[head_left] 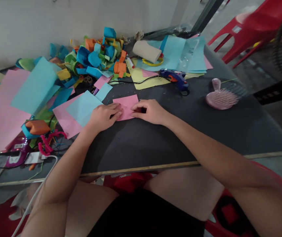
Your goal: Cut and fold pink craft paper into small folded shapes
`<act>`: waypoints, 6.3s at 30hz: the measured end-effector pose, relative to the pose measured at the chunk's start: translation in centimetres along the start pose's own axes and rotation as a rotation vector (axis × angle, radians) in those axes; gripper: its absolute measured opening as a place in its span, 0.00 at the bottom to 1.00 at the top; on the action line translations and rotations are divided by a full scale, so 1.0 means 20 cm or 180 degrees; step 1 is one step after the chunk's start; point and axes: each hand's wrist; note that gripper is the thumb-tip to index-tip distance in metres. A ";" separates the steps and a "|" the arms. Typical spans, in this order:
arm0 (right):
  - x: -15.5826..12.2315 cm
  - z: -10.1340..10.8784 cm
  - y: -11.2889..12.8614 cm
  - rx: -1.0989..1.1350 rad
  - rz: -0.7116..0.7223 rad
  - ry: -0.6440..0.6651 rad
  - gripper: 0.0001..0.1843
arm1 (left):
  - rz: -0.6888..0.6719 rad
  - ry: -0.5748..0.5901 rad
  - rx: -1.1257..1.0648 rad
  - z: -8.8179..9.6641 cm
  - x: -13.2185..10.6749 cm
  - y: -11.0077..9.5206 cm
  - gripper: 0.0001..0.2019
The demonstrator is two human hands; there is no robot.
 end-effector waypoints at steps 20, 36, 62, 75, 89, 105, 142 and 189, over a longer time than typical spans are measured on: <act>0.02 -0.06 0.02 -0.0308 -0.0099 -0.0169 0.18 | 0.0207 0.0231 -0.0740 -0.01 0.03 0.06 0.13; 0.05 -0.10 0.01 -0.0474 -0.0242 -0.0405 0.12 | -0.0012 0.0469 -0.0953 0.02 0.03 0.11 0.17; 0.04 -0.10 0.01 -0.0507 -0.0433 -0.0491 0.07 | -0.0370 0.0456 -0.1138 0.08 0.01 0.10 0.10; 0.12 -0.05 0.01 -0.0625 -0.0771 -0.0044 0.08 | -0.0780 0.0206 -0.0910 0.01 0.03 0.11 0.10; 0.08 -0.11 0.01 -0.0639 -0.0602 -0.0568 0.08 | -0.0889 0.0211 0.0243 0.08 -0.06 0.03 0.22; 0.08 -0.12 -0.02 -0.0443 -0.0509 -0.0820 0.06 | -0.0638 -0.0380 0.0351 -0.08 -0.02 -0.07 0.18; -0.28 -0.19 0.30 -0.1414 0.0123 0.0582 0.32 | 0.0386 0.0322 0.0787 -0.14 -0.17 -0.32 0.43; -0.05 0.04 -0.06 -0.0735 0.0432 -0.0064 0.14 | -0.0144 -0.0302 0.0115 -0.08 -0.02 -0.10 0.18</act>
Point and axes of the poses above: each hand's wrist, its own x-axis towards the middle knuckle, its own z-axis out of the back of the hand, y = z × x, and after that the axes turned 15 degrees about z, right-handed
